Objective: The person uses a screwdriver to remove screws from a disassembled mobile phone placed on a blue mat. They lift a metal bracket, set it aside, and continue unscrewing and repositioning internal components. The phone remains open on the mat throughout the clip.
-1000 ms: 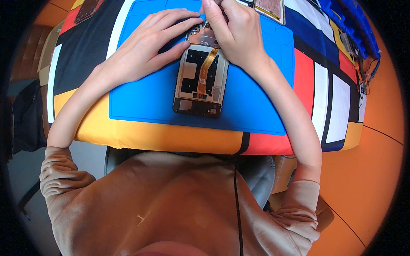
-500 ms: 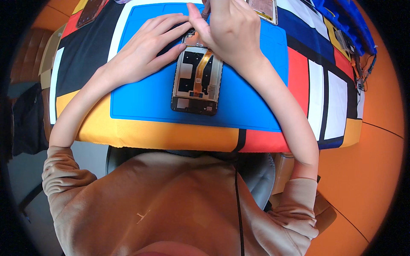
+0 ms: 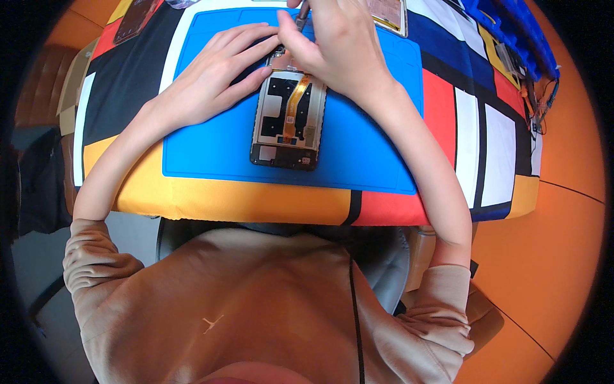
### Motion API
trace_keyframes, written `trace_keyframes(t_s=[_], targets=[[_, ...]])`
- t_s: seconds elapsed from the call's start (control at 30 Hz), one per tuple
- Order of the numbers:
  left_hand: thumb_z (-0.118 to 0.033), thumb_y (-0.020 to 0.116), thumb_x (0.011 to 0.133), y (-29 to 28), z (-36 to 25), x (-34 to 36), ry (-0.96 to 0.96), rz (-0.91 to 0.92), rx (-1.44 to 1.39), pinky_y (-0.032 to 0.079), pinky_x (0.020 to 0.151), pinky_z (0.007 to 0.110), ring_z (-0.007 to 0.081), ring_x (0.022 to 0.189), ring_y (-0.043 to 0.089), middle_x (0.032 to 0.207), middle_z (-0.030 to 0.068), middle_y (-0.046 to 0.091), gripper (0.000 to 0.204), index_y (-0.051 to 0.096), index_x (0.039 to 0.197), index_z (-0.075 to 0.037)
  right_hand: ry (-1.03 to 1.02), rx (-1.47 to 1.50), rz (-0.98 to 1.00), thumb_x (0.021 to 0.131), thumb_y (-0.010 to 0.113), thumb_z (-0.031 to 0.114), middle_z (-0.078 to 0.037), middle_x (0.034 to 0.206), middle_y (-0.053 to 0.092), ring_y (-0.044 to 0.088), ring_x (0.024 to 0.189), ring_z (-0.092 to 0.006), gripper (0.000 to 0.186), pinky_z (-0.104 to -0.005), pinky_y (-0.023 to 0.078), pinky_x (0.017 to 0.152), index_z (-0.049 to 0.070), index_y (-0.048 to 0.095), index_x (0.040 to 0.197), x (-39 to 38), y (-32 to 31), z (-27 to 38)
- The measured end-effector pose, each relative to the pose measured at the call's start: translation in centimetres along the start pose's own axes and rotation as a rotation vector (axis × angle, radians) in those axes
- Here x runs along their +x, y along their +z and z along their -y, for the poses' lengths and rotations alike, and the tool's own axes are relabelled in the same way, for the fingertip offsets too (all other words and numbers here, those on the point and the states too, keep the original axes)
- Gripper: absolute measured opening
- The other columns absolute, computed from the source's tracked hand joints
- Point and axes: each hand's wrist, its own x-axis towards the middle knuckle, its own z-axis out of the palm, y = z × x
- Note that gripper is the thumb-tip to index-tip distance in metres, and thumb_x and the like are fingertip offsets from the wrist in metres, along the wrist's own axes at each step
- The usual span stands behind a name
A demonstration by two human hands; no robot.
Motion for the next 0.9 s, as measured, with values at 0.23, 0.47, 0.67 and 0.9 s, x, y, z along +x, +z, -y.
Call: trace_keyframes(t_s=[0.23,0.47,0.67,0.9], targets=[[-0.029,0.053,0.106,0.3,0.3,-0.1,-0.013,0.010,-0.004,0.039,0.114,0.045,0.0333,0.135,0.051,0.140,0.0179,0.057,0.043,0.058,0.141,-0.005,-0.016,0.092,-0.002,0.081,0.060,-0.005,-0.019,0.110,0.060,0.058,0.103,-0.0278,0.023,-0.0362,0.044,0.093,0.004,0.046,0.097,0.3,-0.5,-0.3],[-0.031,0.054,0.107,0.3,0.3,-0.3,-0.070,0.085,0.005,0.036,0.118,0.047,0.0332,0.139,0.046,0.150,0.0148,0.051,0.046,0.054,0.148,-0.011,-0.028,0.189,0.014,0.083,0.059,-0.005,-0.018,0.112,0.060,0.059,0.102,-0.0246,0.022,-0.0346,0.045,0.092,0.003,0.044,0.097,0.5,-0.7,-0.1],[-0.032,0.053,0.107,0.4,0.2,-0.2,-0.074,0.085,-0.005,0.036,0.118,0.047,0.0330,0.139,0.047,0.150,0.0148,0.051,0.046,0.055,0.148,-0.011,0.022,0.126,0.007,0.082,0.060,-0.004,-0.017,0.109,0.061,0.059,0.096,-0.0235,0.022,-0.0334,0.047,0.088,0.003,0.044,0.095,1.0,-0.5,-0.3],[-0.031,0.053,0.107,0.2,0.2,-0.2,-0.078,0.089,-0.002,0.036,0.118,0.046,0.0329,0.139,0.047,0.149,0.0146,0.052,0.046,0.054,0.148,-0.011,-0.054,0.106,0.010,0.085,0.063,-0.005,-0.016,0.103,0.062,0.061,0.092,-0.0228,0.022,-0.0336,0.049,0.084,0.004,0.044,0.092,0.9,-1.1,-0.3]])
